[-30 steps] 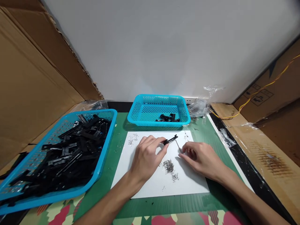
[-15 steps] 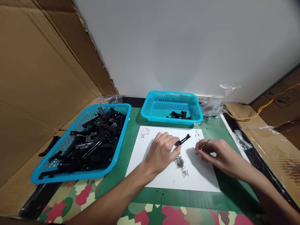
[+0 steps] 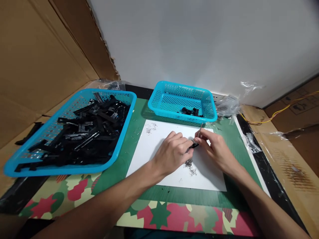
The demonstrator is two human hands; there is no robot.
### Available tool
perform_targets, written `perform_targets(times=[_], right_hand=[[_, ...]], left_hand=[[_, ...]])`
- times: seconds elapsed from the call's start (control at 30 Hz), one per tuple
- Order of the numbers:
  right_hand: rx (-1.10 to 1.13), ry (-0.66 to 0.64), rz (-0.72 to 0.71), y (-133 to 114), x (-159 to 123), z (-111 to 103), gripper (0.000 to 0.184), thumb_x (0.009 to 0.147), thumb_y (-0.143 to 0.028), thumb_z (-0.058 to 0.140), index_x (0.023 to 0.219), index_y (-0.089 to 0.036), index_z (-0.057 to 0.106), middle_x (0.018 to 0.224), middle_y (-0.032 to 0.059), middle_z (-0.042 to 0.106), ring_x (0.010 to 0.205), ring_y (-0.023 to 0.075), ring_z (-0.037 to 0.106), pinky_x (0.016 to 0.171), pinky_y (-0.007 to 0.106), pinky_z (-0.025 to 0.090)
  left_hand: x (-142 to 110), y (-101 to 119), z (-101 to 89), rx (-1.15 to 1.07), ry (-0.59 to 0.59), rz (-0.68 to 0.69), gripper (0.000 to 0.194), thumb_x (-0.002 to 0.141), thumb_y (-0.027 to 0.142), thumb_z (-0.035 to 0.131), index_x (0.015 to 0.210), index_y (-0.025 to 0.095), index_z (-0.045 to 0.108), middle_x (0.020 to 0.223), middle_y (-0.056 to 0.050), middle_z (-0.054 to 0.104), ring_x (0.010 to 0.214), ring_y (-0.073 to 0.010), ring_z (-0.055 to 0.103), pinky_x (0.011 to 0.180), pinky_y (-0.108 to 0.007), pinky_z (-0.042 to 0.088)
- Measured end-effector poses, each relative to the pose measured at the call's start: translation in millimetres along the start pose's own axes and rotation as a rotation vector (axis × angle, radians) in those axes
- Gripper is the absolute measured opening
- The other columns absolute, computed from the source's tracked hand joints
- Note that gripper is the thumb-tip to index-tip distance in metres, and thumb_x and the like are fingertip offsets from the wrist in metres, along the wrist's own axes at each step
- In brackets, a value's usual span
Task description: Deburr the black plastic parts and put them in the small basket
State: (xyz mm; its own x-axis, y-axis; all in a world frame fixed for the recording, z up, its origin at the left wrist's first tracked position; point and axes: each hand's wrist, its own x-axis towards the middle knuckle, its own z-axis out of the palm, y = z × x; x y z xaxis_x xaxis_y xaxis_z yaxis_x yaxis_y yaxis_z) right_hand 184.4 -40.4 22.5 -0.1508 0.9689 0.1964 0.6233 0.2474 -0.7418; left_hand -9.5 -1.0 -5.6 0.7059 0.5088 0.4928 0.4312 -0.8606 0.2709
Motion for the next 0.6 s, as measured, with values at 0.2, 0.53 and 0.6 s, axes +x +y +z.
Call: perform_targets(times=[0.2,0.53,0.6], right_hand=[[-0.041,-0.021,0.003,3.6,-2.7,-0.8,0.024,0.106,-0.03,0.054,0.085,-0.02,0.06,0.076,0.0,0.061,0.067,0.0145,0.05,0.065,0.027,0.039],[-0.086,0.069,-0.05,5.9,-6.5,3.7,0.024,0.103,-0.03,0.059,0.082,-0.019,0.066,0.073,0.002,0.068,0.063,0.0147,0.056,0.063,0.028,0.043],[-0.088,0.102,-0.081,7.7,-8.0,5.4,0.025,0.102,-0.03,0.06,0.081,-0.019,0.069,0.071,0.0024,0.068,0.061,0.0147,0.055,0.062,0.028,0.043]], left_hand=[[0.4,0.4,0.8,0.02,-0.013,0.006,0.01,0.099,0.019,0.063,0.093,0.015,0.071,0.08,-0.004,0.075,0.08,-0.0223,0.061,0.072,-0.038,0.036],[0.6,1.5,1.7,-0.098,-0.027,-0.032,0.017,0.102,0.02,0.06,0.096,0.014,0.075,0.08,-0.007,0.075,0.082,-0.0239,0.064,0.076,-0.039,0.04],[0.9,1.3,2.4,-0.118,-0.031,-0.048,0.018,0.102,0.02,0.06,0.095,0.014,0.075,0.08,-0.006,0.075,0.082,-0.0234,0.064,0.077,-0.039,0.041]])
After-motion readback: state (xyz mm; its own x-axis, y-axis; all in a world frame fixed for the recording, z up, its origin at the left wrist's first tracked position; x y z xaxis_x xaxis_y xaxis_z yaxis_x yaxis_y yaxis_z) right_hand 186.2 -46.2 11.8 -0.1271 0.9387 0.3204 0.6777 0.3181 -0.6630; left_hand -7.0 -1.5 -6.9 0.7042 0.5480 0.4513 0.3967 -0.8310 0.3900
